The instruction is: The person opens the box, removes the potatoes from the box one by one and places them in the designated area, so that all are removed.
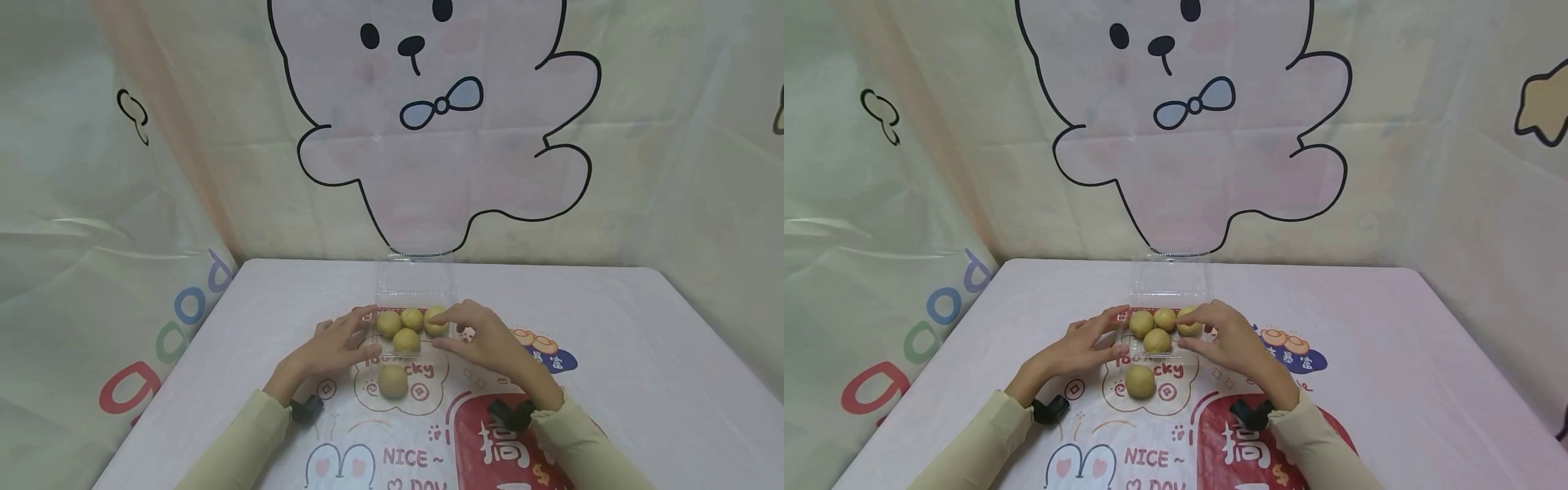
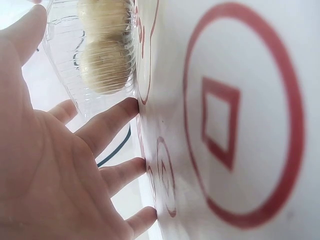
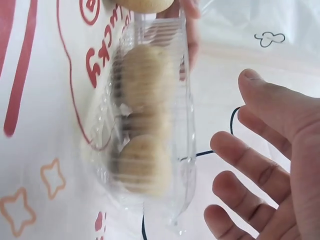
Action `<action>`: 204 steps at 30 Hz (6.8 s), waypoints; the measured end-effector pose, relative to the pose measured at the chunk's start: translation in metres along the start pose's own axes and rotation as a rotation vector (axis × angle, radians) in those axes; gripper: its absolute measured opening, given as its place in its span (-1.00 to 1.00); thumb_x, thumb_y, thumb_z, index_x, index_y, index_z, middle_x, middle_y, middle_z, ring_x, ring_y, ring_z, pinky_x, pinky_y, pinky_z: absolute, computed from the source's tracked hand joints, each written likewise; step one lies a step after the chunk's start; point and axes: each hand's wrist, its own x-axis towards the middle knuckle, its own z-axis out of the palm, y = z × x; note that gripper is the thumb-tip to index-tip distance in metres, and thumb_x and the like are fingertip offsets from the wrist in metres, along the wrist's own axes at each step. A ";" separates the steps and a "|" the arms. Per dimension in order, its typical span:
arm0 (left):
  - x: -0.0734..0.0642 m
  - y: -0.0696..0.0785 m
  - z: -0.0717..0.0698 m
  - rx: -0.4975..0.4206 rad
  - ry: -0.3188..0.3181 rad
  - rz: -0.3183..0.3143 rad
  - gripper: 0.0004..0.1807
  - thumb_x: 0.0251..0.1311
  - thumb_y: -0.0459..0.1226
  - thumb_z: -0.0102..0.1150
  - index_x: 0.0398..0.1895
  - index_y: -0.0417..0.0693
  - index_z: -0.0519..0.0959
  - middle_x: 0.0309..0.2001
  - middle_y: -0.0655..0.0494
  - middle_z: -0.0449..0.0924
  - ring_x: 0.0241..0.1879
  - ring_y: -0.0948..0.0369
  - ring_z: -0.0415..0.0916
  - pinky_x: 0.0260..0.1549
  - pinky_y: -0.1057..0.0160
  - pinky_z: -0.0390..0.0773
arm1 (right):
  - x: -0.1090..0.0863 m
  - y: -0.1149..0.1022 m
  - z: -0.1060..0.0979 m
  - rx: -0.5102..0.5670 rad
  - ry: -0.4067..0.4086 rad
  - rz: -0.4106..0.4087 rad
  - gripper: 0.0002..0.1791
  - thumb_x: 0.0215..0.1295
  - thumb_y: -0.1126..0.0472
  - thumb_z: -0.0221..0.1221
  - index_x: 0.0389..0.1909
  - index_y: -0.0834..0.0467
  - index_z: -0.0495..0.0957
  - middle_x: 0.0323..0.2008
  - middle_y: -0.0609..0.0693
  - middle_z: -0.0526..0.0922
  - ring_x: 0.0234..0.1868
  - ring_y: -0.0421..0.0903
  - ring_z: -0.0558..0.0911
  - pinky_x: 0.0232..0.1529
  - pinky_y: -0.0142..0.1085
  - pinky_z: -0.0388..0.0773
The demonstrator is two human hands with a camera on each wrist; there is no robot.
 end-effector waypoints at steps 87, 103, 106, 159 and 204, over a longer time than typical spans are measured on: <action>0.002 -0.002 0.003 -0.001 0.004 -0.011 -0.03 0.23 0.41 0.07 0.63 0.43 -0.04 0.51 0.19 0.35 0.60 0.07 0.10 0.54 -0.31 -0.18 | 0.021 0.042 0.016 0.091 -0.242 0.268 -0.43 0.19 0.05 0.46 0.24 0.04 0.62 0.24 0.04 0.66 0.33 0.18 0.54 0.34 0.25 0.40; 0.001 -0.001 0.002 0.002 0.009 -0.005 -0.05 0.25 0.39 0.07 0.62 0.45 -0.04 0.49 0.17 0.38 0.59 0.05 0.11 0.53 -0.34 -0.18 | 0.020 0.043 0.015 0.076 -0.228 0.266 -0.43 0.14 0.04 0.49 0.20 0.03 0.66 0.21 0.02 0.69 0.31 0.18 0.58 0.27 0.27 0.49; 0.001 -0.001 0.002 -0.002 0.011 -0.001 -0.05 0.25 0.39 0.08 0.62 0.43 -0.03 0.49 0.16 0.39 0.59 0.05 0.13 0.53 -0.34 -0.17 | 0.020 0.043 0.016 0.076 -0.217 0.264 -0.44 0.13 0.03 0.50 0.19 0.01 0.66 0.21 0.01 0.69 0.31 0.17 0.58 0.25 0.26 0.51; 0.001 -0.001 0.002 0.007 0.014 0.017 -0.07 0.28 0.35 0.09 0.62 0.39 -0.02 0.49 0.11 0.39 0.58 0.03 0.14 0.51 -0.35 -0.14 | 0.005 0.035 0.010 0.062 -0.093 0.227 -0.45 0.09 0.05 0.52 0.16 -0.04 0.68 0.14 -0.03 0.73 0.05 -0.06 0.65 -0.10 -0.23 0.57; -0.001 0.000 0.003 0.005 0.034 0.039 -0.07 0.28 0.34 0.09 0.62 0.35 0.01 0.47 0.10 0.42 0.56 -0.03 0.18 0.50 -0.33 -0.11 | 0.008 0.015 0.003 0.173 -0.059 0.066 -0.42 0.10 0.03 0.52 0.19 0.01 0.66 0.06 -0.12 0.75 -0.22 -0.11 0.55 -0.33 -0.43 0.40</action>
